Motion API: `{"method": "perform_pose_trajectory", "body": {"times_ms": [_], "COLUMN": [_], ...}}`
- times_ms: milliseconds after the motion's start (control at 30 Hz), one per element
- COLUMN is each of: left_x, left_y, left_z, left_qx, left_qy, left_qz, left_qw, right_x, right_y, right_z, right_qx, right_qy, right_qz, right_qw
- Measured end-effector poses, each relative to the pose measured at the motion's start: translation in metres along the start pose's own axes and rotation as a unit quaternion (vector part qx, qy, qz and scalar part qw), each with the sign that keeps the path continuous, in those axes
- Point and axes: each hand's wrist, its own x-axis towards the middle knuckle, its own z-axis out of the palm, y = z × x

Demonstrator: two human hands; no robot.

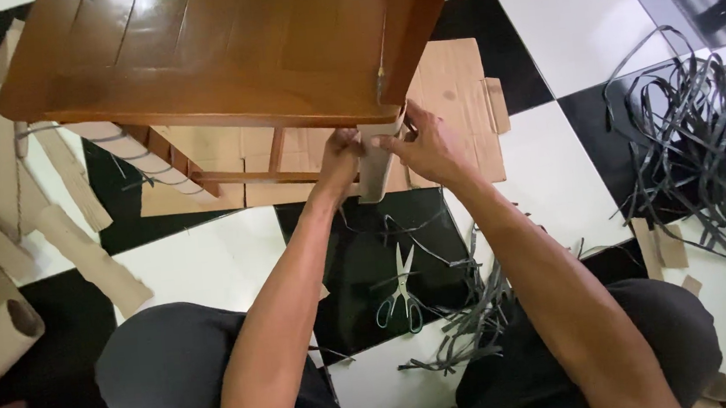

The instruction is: Wrapping a wooden chair leg with protective cardboard and securing it with plastic straps

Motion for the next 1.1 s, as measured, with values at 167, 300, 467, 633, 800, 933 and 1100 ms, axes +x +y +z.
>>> {"method": "perform_pose_trajectory", "body": {"times_ms": [167, 300, 467, 633, 800, 933, 1100], "left_x": [0.042, 0.043, -0.001, -0.073, -0.088, -0.083, -0.076], "left_y": [-0.031, -0.042, 0.005, 0.070, 0.080, 0.099, 0.114], "left_z": [0.010, 0.014, 0.031, 0.071, 0.064, 0.051, 0.023], "left_qx": [-0.110, -0.114, -0.124, 0.063, 0.127, 0.183, 0.251], "left_qy": [0.146, 0.198, 0.333, 0.390, 0.308, 0.243, 0.116], "left_qz": [-0.169, -0.095, 0.013, 0.143, 0.176, 0.168, 0.136], "left_qw": [0.969, 0.969, 0.935, 0.908, 0.926, 0.938, 0.951], "right_x": [0.014, -0.004, -0.002, -0.013, -0.025, -0.027, -0.032], "right_y": [0.003, -0.017, 0.007, 0.000, 0.000, 0.008, 0.007], "right_z": [0.011, 0.009, 0.019, 0.025, 0.032, 0.032, 0.026], "right_qx": [-0.068, -0.106, -0.136, -0.195, -0.260, -0.301, -0.338], "right_qy": [0.035, 0.033, 0.059, 0.069, 0.096, 0.086, 0.053], "right_qz": [0.010, 0.010, 0.014, 0.006, -0.022, -0.028, -0.037], "right_qw": [0.997, 0.994, 0.989, 0.978, 0.961, 0.949, 0.939]}}
